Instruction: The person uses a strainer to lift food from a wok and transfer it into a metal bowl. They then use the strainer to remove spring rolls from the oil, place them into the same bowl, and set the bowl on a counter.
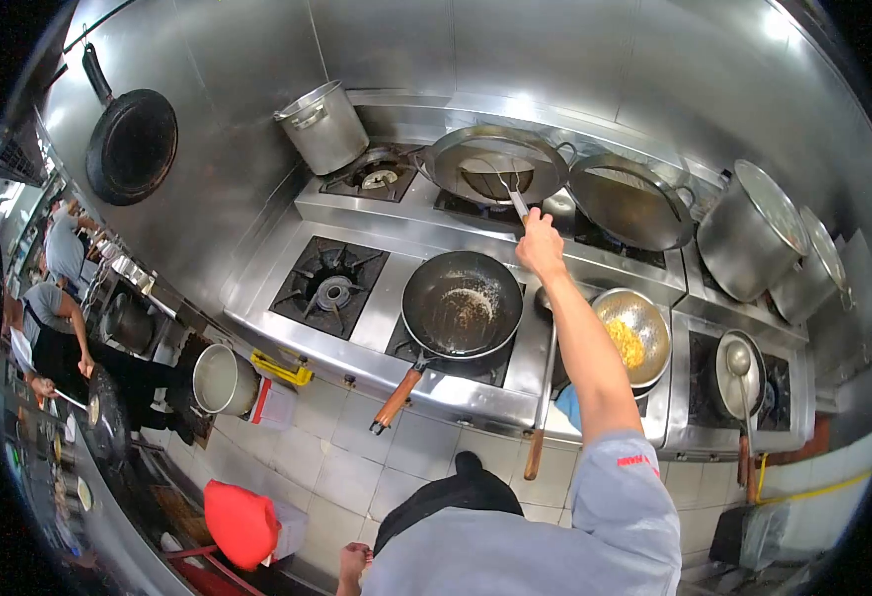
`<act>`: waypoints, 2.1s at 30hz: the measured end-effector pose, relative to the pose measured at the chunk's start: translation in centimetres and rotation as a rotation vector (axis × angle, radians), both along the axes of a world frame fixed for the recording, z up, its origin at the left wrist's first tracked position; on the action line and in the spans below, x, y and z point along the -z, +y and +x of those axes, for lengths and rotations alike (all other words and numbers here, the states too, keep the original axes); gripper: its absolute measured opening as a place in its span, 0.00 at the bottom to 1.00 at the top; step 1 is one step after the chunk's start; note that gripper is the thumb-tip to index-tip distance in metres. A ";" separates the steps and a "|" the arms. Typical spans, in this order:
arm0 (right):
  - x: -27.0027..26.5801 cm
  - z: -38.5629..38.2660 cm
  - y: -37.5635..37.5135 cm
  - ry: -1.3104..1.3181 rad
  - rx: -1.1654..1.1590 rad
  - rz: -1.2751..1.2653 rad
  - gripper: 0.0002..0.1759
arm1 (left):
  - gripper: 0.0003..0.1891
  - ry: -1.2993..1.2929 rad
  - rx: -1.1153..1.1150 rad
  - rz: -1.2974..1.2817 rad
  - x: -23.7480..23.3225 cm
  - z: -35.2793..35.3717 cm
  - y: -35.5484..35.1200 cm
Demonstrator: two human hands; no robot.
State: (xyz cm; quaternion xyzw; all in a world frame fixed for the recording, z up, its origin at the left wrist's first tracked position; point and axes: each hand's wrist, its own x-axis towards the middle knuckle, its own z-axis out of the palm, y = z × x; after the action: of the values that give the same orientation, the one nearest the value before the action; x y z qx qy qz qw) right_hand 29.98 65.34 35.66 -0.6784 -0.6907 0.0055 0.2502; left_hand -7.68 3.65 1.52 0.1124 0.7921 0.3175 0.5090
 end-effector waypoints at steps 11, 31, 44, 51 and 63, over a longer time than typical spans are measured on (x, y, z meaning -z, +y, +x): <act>-1.3 5.6 0.9 -0.004 -0.052 -0.025 0.16 | 0.10 0.069 0.023 -0.070 -1.1 4.8 -2.0; -0.3 9.9 9.4 0.532 0.010 -0.453 0.07 | 0.04 0.017 -0.081 0.059 -4.0 3.6 3.4; 0.3 4.8 7.4 0.949 -0.238 -0.678 0.05 | 0.08 0.093 0.046 -0.106 -1.4 3.3 -6.3; -0.3 4.1 4.7 1.059 -0.265 -0.725 0.04 | 0.09 0.115 0.093 -0.063 -0.1 0.8 -3.1; -2.9 5.7 0.1 0.878 -0.230 -0.449 0.12 | 0.05 0.006 0.010 0.026 -3.1 0.4 5.4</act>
State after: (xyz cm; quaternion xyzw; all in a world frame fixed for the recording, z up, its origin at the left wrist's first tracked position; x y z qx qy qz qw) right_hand 35.65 65.40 38.59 -0.5688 -0.5722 0.4664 0.3627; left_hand -7.29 9.10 4.60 0.1239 0.7890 0.3247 0.5067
